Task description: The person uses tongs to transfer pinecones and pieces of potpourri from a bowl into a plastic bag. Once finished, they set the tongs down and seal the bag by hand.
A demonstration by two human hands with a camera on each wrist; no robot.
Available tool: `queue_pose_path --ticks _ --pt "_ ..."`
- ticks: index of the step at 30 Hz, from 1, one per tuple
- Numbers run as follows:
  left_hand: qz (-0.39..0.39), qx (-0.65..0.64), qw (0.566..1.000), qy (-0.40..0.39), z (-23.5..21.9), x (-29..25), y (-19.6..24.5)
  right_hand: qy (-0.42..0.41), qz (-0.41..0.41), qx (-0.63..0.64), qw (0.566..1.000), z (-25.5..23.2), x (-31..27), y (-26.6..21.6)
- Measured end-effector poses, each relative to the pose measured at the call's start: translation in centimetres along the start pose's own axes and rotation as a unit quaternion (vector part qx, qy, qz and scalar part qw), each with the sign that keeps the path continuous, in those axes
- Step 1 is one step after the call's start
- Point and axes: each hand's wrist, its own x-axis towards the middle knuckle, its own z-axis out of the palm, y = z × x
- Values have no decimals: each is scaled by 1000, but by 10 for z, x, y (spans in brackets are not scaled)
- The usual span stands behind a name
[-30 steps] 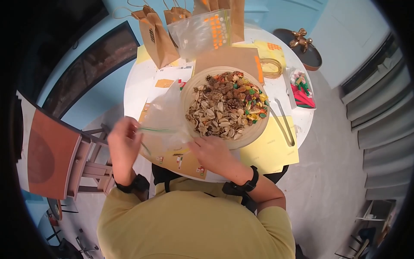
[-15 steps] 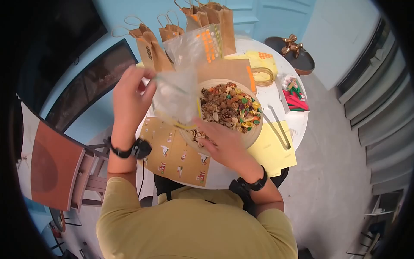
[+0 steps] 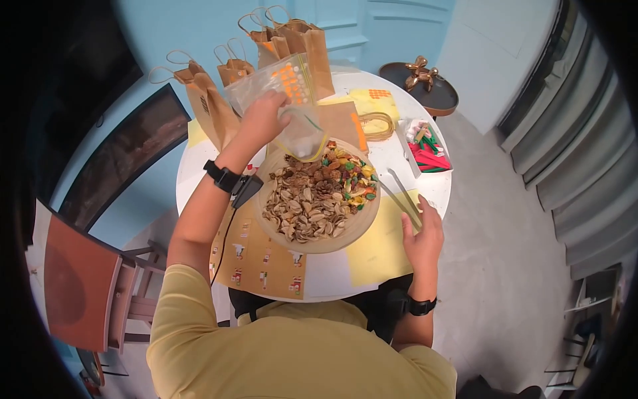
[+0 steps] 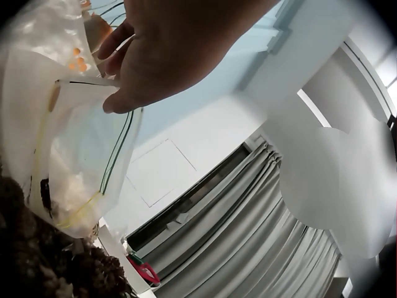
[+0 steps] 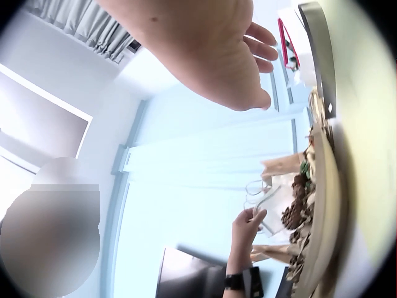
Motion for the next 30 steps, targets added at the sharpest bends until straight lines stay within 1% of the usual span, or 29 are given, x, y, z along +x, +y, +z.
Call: queue_pose_path --ticks 1,2,4,5,7,8,10,11,13,14,15,16,17,18,19,20,21,22,23,24,25,27,28,29,30 --pt "-15 -38 999 -13 3 -7 -2 38 -60 -96 993 0 -1 10" --pt "-13 -39 999 -14 5 -13 -4 19 -9 -78 997 -4 0 9" --pt "-12 -91 996 20 5 -27 -10 19 -18 -99 995 -1 -2 23" --pt "-12 -90 996 18 3 -36 -11 17 -31 -119 992 1 -3 32" --pt "-88 -118 989 23 -1 -53 -13 1 -13 -124 992 9 -8 43" --pt "-87 -115 989 21 -1 -59 -16 -14 4 -132 991 14 -10 48" --pt "-161 -171 972 -20 1 -68 -22 -7 3 -137 990 22 -12 55" --pt "-160 -171 972 -23 2 -68 -23 1 1 -147 989 23 -14 57" --pt "-187 -216 958 -26 5 -66 -22 -6 20 -143 990 24 -12 58" --pt "-182 -219 958 -32 7 -63 -19 -13 36 -138 990 24 -10 57" --pt "-167 -207 964 -20 7 -59 -17 -11 43 -141 989 22 -10 57" --pt "-153 -194 969 -8 6 -55 -14 -9 33 -142 989 21 -8 56" --pt "-150 -198 969 -12 4 -51 -12 -9 21 -143 989 19 -5 54" --pt "-154 -177 972 -34 2 -49 -11 -10 25 -146 989 18 -3 50" --pt "-159 -156 973 -55 0 -46 -11 -1 96 -58 994 15 0 45" --pt "-160 -159 972 -59 -1 -43 -13 9 164 30 986 15 3 43" --pt "-157 -147 972 -93 -3 -41 -16 7 168 26 985 17 6 49" --pt "-155 -135 970 -127 -5 -40 -17 47 159 138 977 20 10 60" --pt "-156 -140 969 -131 -9 -37 -16 86 147 248 954 21 17 59" --pt "-170 -134 963 -159 -15 -34 -13 93 143 303 938 19 24 56" --pt "-183 -127 957 -185 -18 -33 -13 92 145 300 938 16 33 44" --pt "-186 -120 958 -183 -18 -35 -15 125 107 350 922 14 50 25" --pt "-188 -110 959 -179 -19 -36 -16 116 86 340 929 13 57 22" --pt "-190 -111 959 -178 -18 -35 -18 115 85 339 930 10 62 17" --pt "-181 -125 962 -163 -18 -36 -18 119 56 328 935 7 66 12"
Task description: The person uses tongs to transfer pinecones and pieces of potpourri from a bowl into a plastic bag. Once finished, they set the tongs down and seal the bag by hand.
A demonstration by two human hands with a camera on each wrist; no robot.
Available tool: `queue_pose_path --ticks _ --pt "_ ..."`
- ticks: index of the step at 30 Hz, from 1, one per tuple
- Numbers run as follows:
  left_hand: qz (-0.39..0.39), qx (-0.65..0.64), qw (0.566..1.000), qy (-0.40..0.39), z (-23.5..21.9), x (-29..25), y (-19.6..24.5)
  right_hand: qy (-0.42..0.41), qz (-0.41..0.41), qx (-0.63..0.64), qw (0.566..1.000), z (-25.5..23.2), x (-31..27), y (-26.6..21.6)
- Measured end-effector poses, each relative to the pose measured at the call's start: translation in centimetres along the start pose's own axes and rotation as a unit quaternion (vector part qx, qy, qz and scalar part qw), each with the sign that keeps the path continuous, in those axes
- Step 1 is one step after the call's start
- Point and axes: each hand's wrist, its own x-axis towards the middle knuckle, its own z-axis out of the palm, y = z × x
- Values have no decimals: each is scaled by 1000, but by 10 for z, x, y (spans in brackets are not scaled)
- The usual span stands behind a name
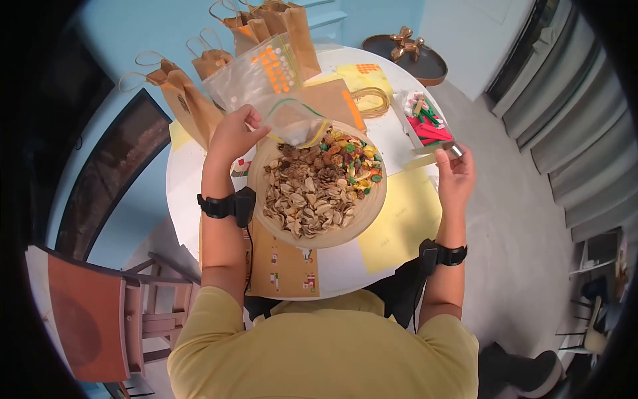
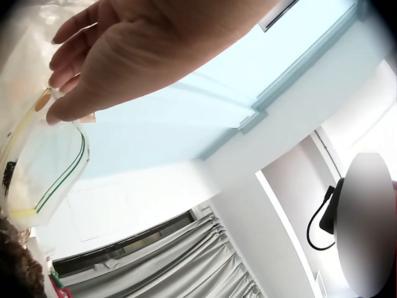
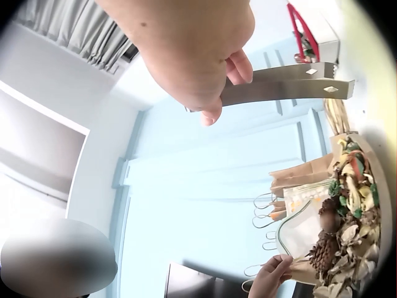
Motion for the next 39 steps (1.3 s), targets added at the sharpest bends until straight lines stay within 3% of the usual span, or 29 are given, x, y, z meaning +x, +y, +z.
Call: queue_pose_path --ticks 2,6,13,18,22,26,31,33,34,35,37,39 --pt "9 -14 1000 12 -1 -1 -2 1 -46 -41 998 3 5 -14" --pt "42 -21 999 28 -1 1 -3 -25 -64 -61 996 12 -7 -38" --pt "24 -47 999 8 -2 0 -3 -63 16 -63 996 2 -28 -6" --pt "21 -28 999 -9 -10 -4 -3 -171 106 -212 956 -5 -40 7" --pt "32 -12 999 -24 -10 -4 -8 -169 149 -148 963 -13 -52 27" --pt "37 -4 999 -21 -9 -2 -9 -100 126 -63 985 -8 -51 25" --pt "54 -32 998 26 -8 -3 -5 -53 65 73 994 30 -51 -16" --pt "54 -42 997 36 -10 -3 -4 -132 21 159 978 43 -54 -21" --pt "54 -53 996 46 -10 -4 -4 -167 47 133 976 46 -57 -25" --pt "53 -52 996 46 -11 -4 -4 -167 47 134 976 53 -59 -29" --pt "53 -59 996 46 -11 -4 -4 -208 -44 125 969 70 -63 -36" --pt "53 -53 996 46 -12 -5 -3 -205 -55 126 969 77 -66 -35"
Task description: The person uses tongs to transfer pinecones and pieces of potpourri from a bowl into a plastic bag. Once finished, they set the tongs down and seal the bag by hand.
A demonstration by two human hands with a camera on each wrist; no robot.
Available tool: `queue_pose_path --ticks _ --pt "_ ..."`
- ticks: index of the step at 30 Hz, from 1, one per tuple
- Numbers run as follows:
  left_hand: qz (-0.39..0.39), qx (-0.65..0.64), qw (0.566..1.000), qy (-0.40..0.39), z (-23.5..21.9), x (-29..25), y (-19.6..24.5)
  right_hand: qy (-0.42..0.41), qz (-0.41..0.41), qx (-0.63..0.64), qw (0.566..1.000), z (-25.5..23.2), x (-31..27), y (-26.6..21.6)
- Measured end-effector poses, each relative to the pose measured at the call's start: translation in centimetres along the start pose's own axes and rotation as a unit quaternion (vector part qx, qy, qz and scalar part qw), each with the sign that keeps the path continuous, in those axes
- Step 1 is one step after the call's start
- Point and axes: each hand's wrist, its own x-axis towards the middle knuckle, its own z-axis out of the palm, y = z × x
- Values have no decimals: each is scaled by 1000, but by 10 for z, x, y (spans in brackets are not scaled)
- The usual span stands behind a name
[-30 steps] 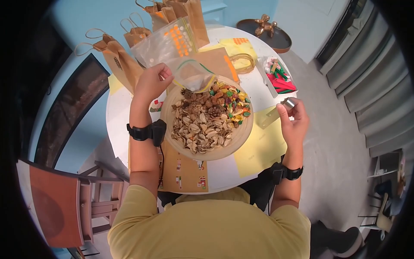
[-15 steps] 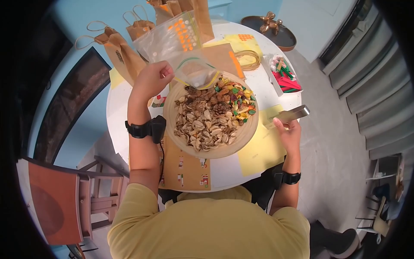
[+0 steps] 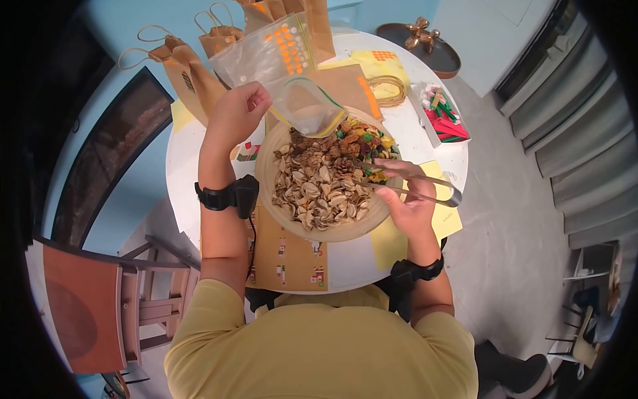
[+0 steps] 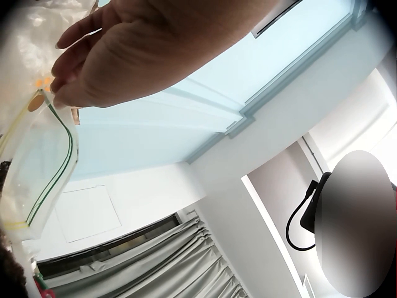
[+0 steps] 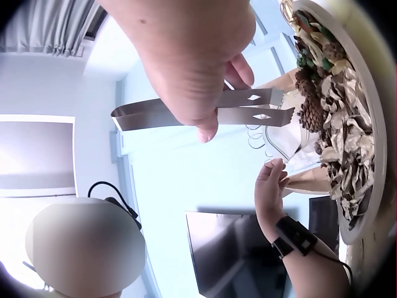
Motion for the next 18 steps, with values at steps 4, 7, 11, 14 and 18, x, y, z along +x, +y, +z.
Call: queue_pose_path --ticks 4,7,11,14,18 --pt "3 8 1000 -1 0 -1 2 -31 -9 -24 999 9 2 3" --pt "11 21 1000 -7 1 0 -1 -67 -38 -85 993 15 6 1" --pt "4 18 1000 -7 1 -1 0 -125 -110 -196 966 23 12 -7" --pt "3 23 1000 -9 0 -2 1 -125 -120 -206 963 24 11 -5" --pt "-1 28 999 -17 1 -2 -1 -112 -114 -200 967 22 10 -6"
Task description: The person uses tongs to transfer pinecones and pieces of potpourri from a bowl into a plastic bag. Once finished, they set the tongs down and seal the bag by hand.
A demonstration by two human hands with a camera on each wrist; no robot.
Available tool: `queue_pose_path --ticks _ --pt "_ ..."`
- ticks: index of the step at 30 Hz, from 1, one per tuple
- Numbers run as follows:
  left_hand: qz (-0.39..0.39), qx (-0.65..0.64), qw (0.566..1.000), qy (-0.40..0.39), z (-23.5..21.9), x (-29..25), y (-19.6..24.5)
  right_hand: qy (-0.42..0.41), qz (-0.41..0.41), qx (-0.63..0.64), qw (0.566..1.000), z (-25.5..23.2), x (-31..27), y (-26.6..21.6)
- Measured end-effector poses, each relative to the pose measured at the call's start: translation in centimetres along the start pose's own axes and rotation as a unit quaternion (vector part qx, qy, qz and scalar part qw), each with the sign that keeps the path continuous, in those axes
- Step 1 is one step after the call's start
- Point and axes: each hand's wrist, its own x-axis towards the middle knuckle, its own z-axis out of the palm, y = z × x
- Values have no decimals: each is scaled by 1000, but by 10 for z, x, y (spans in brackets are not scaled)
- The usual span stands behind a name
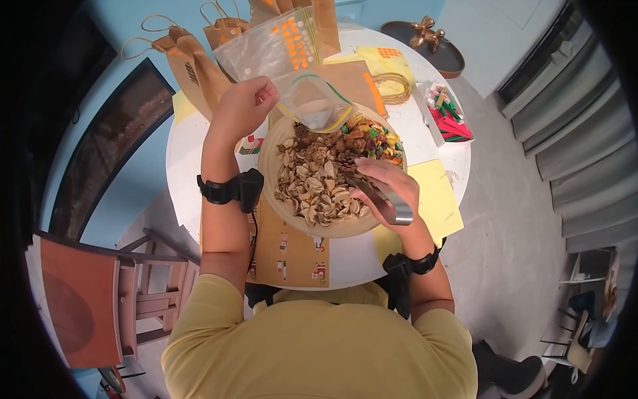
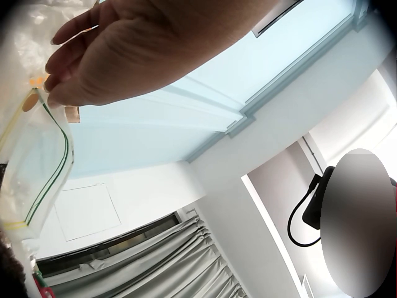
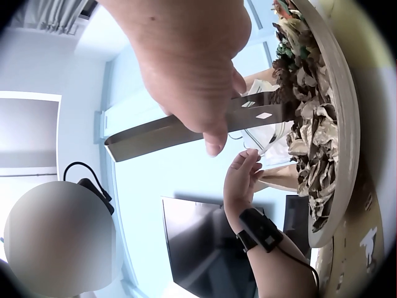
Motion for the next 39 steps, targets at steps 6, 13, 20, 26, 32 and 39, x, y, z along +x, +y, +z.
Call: queue_pose_path --ticks 6,13,20,26,32,39 --pt "-7 12 1000 -23 -2 -2 0 19 25 73 997 -10 5 6" --pt "-22 4 999 -35 -6 -5 6 17 -13 113 993 -14 62 2" --pt "-9 31 999 -24 -5 -6 11 -5 -5 159 987 4 100 17" --pt "-6 39 999 -24 -3 -5 13 -33 76 137 987 19 108 34" --pt "-21 43 998 -38 -1 -4 15 -33 67 109 991 -3 109 40" --pt "-33 41 998 -38 -2 -4 17 -125 56 205 969 -33 112 46"
